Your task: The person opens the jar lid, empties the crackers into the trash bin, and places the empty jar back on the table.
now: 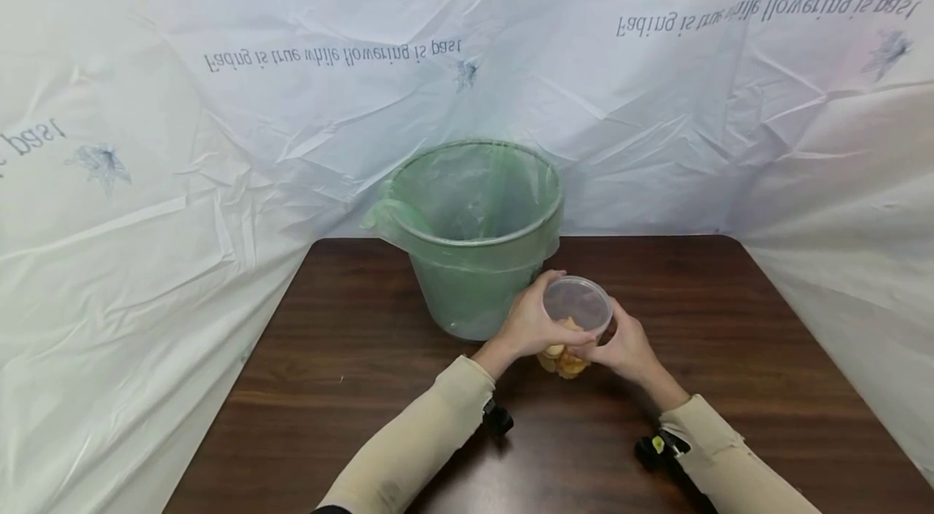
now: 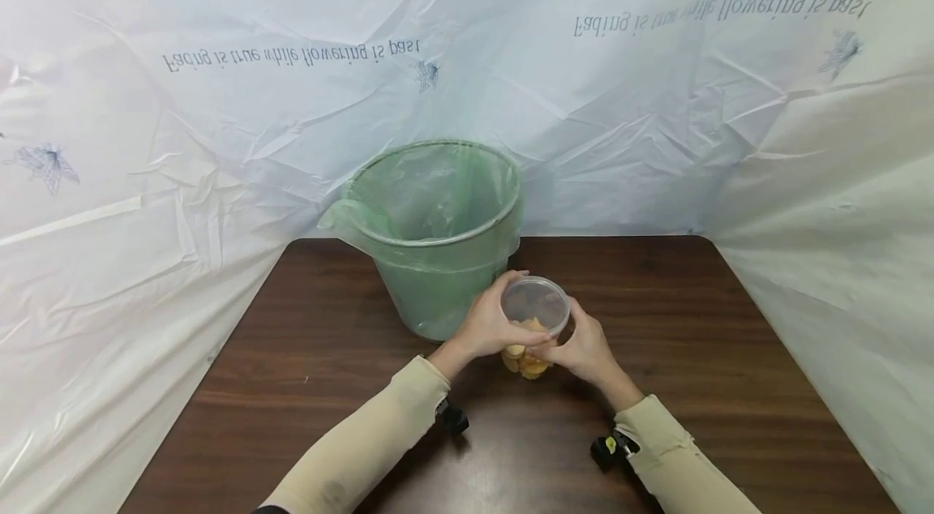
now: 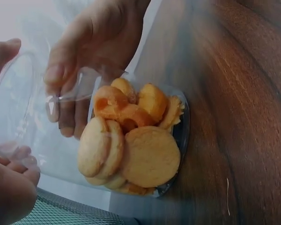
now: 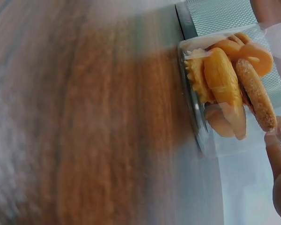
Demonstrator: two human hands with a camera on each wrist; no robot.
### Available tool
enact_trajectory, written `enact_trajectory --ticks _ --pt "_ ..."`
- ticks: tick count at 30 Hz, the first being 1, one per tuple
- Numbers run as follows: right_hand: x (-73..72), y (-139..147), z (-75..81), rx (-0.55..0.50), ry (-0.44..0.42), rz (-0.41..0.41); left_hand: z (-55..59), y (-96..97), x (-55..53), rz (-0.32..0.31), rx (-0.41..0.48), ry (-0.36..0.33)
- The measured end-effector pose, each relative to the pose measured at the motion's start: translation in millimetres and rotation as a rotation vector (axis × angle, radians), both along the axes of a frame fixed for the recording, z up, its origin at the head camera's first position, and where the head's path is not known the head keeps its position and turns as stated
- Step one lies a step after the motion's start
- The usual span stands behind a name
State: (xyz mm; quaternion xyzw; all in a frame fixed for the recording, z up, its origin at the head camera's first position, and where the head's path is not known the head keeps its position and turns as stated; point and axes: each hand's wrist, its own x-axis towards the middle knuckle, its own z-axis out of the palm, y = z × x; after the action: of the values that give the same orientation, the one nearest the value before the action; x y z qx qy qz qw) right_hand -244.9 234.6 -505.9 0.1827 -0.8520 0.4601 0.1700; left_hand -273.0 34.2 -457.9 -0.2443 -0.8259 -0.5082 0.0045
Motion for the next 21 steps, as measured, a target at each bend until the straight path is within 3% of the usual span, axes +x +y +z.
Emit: enact_trajectory --ticks 8,15,21 --pt "-2.7 0.7 -0.3 0.003 -0.002 -0.012 -5.3 -3.8 -10.0 -0.110 0.068 -0.014" --pt "-7.2 4.4 0.4 0.025 -0.013 0.007 -5.4 -5.4 -19.1 -0.174 0.058 0.025" --pt "-8.0 8.9 4.0 0.034 -0.047 0.050 -3.4 -8.0 -20.2 -0.234 0.061 0.008"
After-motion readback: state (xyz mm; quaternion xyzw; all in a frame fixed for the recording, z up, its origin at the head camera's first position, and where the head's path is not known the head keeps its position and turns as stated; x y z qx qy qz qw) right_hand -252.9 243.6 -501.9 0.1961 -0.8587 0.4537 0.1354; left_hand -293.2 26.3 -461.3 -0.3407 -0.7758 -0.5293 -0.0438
